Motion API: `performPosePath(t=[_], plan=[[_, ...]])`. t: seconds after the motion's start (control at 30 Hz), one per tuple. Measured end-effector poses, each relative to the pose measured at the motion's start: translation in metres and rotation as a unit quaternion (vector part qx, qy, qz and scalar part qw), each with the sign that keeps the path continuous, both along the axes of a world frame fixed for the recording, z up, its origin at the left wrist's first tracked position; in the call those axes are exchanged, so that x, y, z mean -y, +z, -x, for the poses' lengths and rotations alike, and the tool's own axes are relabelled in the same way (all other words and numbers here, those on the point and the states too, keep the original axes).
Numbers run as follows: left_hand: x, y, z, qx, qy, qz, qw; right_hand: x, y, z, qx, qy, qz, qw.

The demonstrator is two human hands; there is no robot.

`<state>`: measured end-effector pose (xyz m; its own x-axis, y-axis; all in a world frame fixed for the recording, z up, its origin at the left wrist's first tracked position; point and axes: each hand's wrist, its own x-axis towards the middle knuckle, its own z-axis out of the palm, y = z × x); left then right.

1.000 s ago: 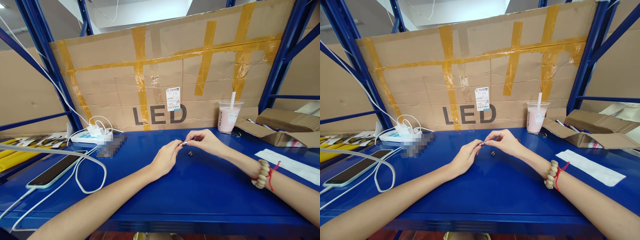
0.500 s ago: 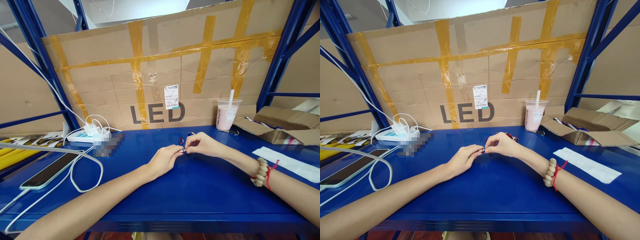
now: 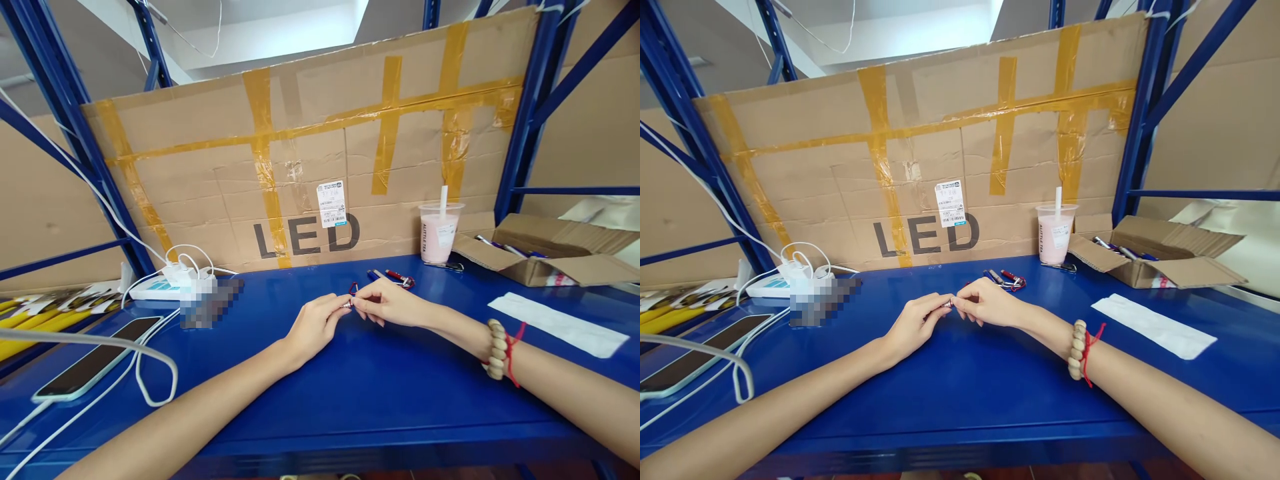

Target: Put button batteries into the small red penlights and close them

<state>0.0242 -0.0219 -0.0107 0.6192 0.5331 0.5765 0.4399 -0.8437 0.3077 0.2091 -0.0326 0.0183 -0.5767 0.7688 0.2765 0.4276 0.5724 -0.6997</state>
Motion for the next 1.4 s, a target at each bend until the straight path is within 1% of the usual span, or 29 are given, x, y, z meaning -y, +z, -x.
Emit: performPosePath(t=[0.1,0.17,0.3,0.37,0.43,0.5,0.57,0.67,0.77,0.87,0.93,1.17,1.3,1.4], plan=[[0.002,0.002,-0.002,0.015,0.003,0.051,0.999,-0.004,-0.002,-0.001,-0.01,-0.006,0.002,1.0],[0.002,0.004,-0.003,0.008,0.011,0.074,0.997,-0.007,-0.004,-0.003,-0.004,-0.012,0.001,1.0],[0.001,0.004,-0.005,-0.005,0.033,0.074,0.997,-0.011,-0.008,-0.006,0.024,-0.027,-0.021,0.999],[-0.001,0.003,-0.006,0.004,0.055,0.082,0.995,-0.012,-0.007,-0.007,0.04,-0.065,-0.067,0.995],[-0.003,0.002,-0.006,0.016,0.083,0.093,0.992,-0.013,-0.006,-0.009,0.05,-0.12,-0.133,0.983],[-0.004,0.002,-0.006,0.025,0.106,0.104,0.989,-0.014,-0.004,-0.01,0.048,-0.155,-0.185,0.969],[-0.005,0.002,-0.006,0.029,0.118,0.111,0.986,-0.015,-0.003,-0.011,0.039,-0.155,-0.222,0.962],[-0.005,0.003,-0.006,0.025,0.119,0.119,0.985,-0.016,-0.004,-0.012,0.044,-0.128,-0.282,0.95],[-0.005,0.004,-0.007,0.01,0.117,0.124,0.985,-0.014,-0.003,-0.012,0.075,-0.114,-0.342,0.93],[-0.004,0.005,-0.007,0.001,0.115,0.127,0.985,-0.012,-0.001,-0.013,0.103,-0.122,-0.389,0.908],[-0.004,0.006,-0.007,-0.002,0.108,0.126,0.986,-0.012,0.0,-0.014,0.115,-0.13,-0.4,0.9],[-0.003,0.006,-0.007,-0.02,0.093,0.106,0.99,-0.014,-0.001,-0.016,0.13,-0.138,-0.415,0.89],[-0.003,0.006,-0.006,-0.04,0.082,0.098,0.991,-0.015,-0.003,-0.016,0.113,-0.125,-0.411,0.896],[-0.003,0.005,-0.003,-0.044,0.063,0.106,0.991,-0.015,-0.004,-0.015,0.097,-0.116,-0.403,0.903]])
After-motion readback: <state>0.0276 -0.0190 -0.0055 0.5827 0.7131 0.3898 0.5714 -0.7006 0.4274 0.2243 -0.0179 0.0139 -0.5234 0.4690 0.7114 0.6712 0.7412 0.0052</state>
